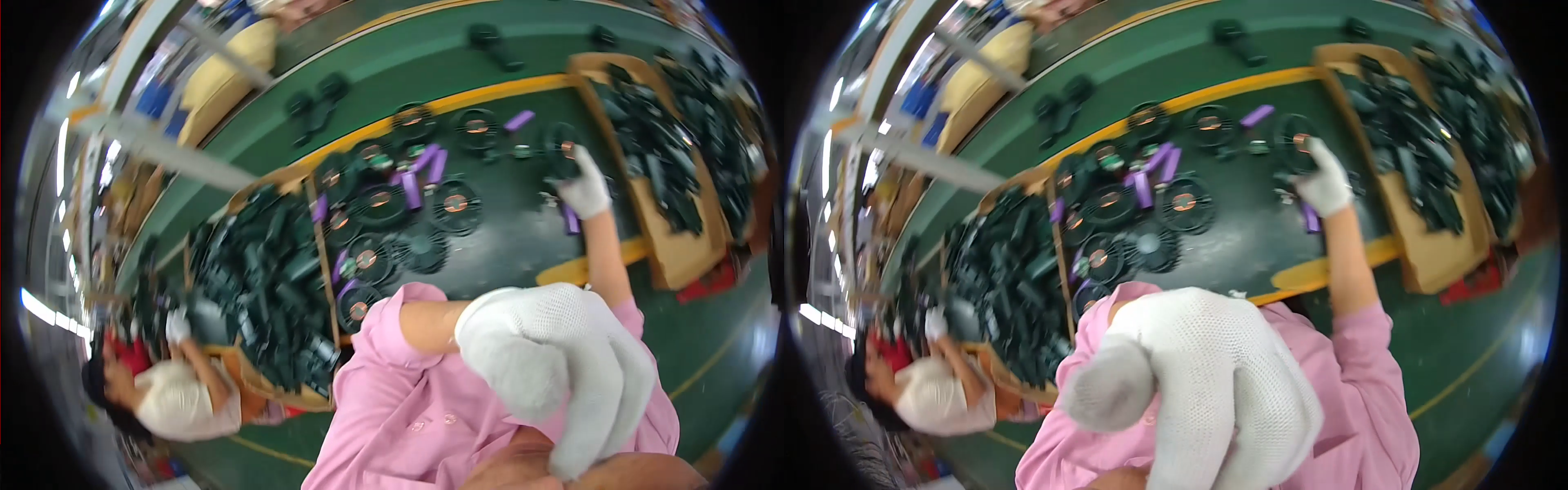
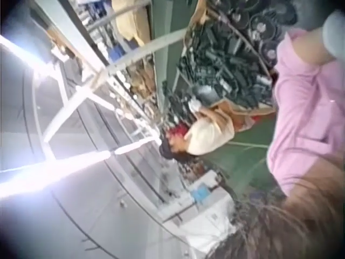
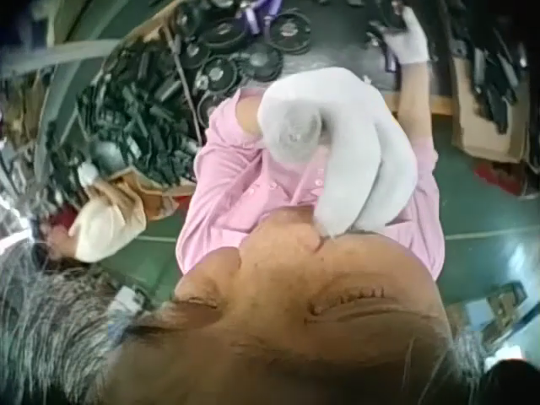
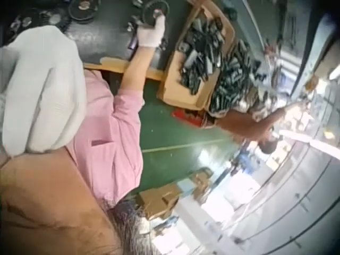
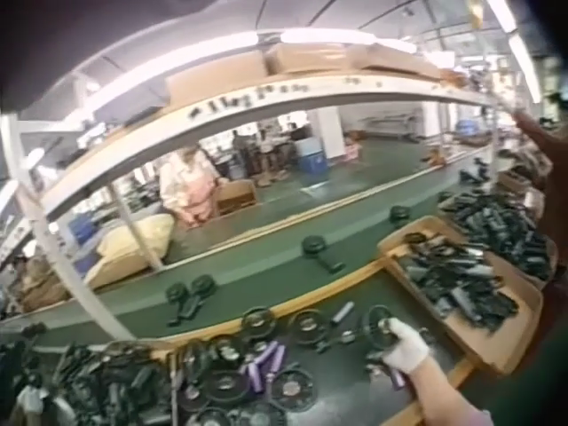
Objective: The person assembles portable fans by inserting batteries, circuit boards, and fan heads into plastic handle casings, snapping the casings closed by hand, and placing the assembled fans onto the conveyor belt.
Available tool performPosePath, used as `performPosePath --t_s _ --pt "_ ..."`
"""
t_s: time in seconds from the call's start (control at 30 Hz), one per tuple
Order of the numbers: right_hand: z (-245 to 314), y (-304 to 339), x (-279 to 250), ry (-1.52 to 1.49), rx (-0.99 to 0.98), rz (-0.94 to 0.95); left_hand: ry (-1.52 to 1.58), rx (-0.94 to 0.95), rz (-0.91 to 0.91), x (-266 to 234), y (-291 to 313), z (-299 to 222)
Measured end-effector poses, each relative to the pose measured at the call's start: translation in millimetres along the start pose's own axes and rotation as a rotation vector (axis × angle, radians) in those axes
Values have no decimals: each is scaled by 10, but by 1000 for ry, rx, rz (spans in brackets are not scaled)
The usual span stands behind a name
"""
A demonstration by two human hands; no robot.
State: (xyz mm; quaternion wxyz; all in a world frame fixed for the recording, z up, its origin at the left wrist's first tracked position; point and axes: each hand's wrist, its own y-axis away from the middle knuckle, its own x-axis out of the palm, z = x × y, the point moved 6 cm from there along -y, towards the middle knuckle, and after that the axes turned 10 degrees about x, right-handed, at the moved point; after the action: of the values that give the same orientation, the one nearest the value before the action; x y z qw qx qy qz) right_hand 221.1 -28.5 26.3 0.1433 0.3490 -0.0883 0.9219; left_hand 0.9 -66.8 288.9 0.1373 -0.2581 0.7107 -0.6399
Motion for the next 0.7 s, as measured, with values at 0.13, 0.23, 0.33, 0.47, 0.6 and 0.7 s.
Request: performPosePath --t_s 0.13,0.23,0.33,0.47,0.6,0.7 --pt "-153 -102 -302 19 79 -130 -700 48 126 -18 262 -679" --pt "-105 -17 -284 -181 160 -275 -1729 -1069 -214 -448 335 -1452" --pt "-133 -85 -339 -179 151 -293 -2461 -1836 -208 -669 887 -2612" --pt "-143 -160 -135 -210 150 -169 -2231 -2759 -534 -285 1966 -4049" --pt "83 34 -56 292 -126 -127 -2001 -2764 -704 -223 2426 -4147" --pt "258 21 228 1398 -343 -323 -2186 -2494 -471 -29 2855 -4547"
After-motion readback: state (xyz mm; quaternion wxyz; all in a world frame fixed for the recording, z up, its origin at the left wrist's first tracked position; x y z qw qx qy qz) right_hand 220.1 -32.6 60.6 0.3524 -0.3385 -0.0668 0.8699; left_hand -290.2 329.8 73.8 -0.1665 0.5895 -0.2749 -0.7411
